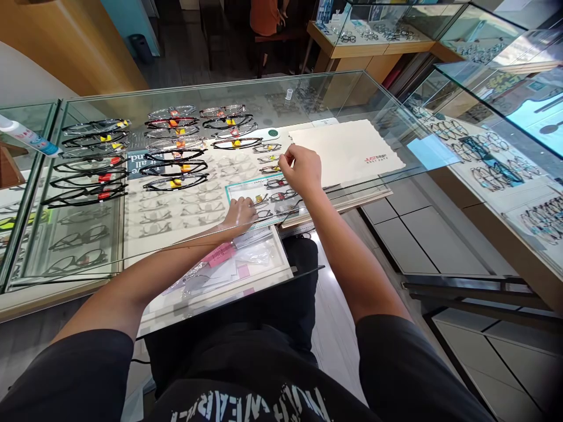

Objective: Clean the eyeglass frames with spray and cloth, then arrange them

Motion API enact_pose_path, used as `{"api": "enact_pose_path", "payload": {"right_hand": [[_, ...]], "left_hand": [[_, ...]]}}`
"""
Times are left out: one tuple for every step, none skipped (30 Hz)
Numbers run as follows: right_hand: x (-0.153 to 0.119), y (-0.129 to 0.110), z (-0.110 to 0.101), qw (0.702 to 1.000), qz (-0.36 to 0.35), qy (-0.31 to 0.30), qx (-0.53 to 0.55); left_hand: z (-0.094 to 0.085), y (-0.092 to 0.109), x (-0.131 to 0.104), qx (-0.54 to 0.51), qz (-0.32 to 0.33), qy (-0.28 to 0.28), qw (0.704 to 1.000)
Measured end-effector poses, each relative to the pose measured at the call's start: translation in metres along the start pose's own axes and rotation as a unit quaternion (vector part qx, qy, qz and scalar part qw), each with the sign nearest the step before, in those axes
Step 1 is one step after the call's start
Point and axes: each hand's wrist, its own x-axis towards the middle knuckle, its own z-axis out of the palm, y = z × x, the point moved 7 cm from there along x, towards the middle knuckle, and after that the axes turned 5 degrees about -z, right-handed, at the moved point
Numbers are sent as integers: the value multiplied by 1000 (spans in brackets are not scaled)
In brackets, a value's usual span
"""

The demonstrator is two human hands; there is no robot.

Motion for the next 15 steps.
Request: {"api": "enact_pose_path", "payload": {"right_hand": [[0, -1, 0, 1000, 0, 0, 0], [0, -1, -1, 1000, -1, 0, -1], [0, -2, -1, 1000, 0, 0, -2], [0, -2, -2, 1000, 1, 0, -3], [0, -3, -2, 1000, 3, -1, -4], [0, -4, -3, 1000, 5, -2, -4], [0, -4, -3, 1000, 6, -4, -3], [0, -5, -3, 1000, 7, -5, -2], [0, -5, -4, 1000, 8, -6, -1], [0, -6, -4, 1000, 8, -7, -1], [0, -6, -4, 1000, 8, -8, -2], [0, -6, -4, 1000, 8, -8, -3], [0, -6, -4, 1000, 8, -8, -4], [0, -6, -4, 1000, 8, -8, -4], [0, -7, -4, 1000, 8, -9, -4]], "left_hand": [[0, 0, 1, -1, 1, 2, 1000], [1, -1, 1, -2, 2, 5, 1000], [1, -2, 2, -4, 3, 9, 1000], [1, -3, 3, -5, 4, 15, 1000], [0, -4, 4, -6, 3, 24, 1000], [0, -6, 5, -7, 0, 34, 999], [-1, -9, 7, -8, -3, 45, 999], [-2, -11, 9, -9, -7, 57, 998], [-3, -14, 11, -10, -11, 68, 998], [-4, -17, 14, -11, -15, 77, 997], [-4, -20, 17, -12, -18, 85, 996], [-4, -22, 20, -12, -21, 91, 996], [-4, -25, 23, -12, -25, 96, 995], [-4, -27, 26, -12, -28, 100, 995], [-4, -28, 29, -10, -31, 103, 994]]}}
